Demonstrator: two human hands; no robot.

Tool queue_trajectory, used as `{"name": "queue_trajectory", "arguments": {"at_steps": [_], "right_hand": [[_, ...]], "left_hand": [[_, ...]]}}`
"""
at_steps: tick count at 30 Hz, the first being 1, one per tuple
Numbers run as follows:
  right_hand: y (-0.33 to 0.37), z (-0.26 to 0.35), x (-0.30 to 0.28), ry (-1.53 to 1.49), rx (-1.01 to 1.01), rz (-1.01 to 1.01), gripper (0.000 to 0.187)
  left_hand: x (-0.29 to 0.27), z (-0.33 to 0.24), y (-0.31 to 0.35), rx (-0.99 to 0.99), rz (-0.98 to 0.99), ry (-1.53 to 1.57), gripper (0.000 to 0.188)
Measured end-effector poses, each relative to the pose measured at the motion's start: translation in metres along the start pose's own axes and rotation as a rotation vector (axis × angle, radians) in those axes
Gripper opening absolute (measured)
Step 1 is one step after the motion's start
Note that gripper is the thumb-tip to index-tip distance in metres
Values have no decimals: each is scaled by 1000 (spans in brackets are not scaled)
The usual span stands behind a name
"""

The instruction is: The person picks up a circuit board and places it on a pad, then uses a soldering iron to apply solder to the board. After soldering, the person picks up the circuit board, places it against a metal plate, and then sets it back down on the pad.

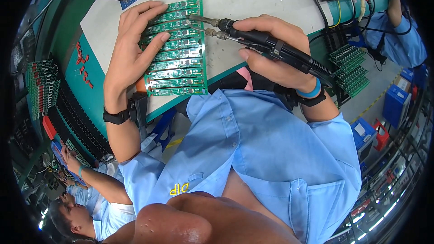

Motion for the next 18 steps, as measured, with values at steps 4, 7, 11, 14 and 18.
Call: {"name": "queue_trajectory", "arguments": {"at_steps": [4,7,11,14,18], "right_hand": [[0,0,0,6,-1,0,42],[1,0,0,3,0,-5,42],[0,1,-1,6,0,-1,42],[0,3,-6,30,-3,12,41],[-2,5,-25,26,-38,-137,45]], "left_hand": [[-1,0,0,0,11,-12,45],[0,0,0,2,12,-13,45],[-1,0,0,0,1,0,43],[-2,0,0,-2,13,-12,46],[-1,-1,-1,3,21,-2,45]]}}
Point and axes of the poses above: each hand's wrist, its own y-axis away from the middle knuckle, its own x-axis out of the palm, z = x × y, the point moved 9 cm from there along -y, towards the middle knuckle, and after that the axes turned 9 degrees about -y, right-handed, at the moved point
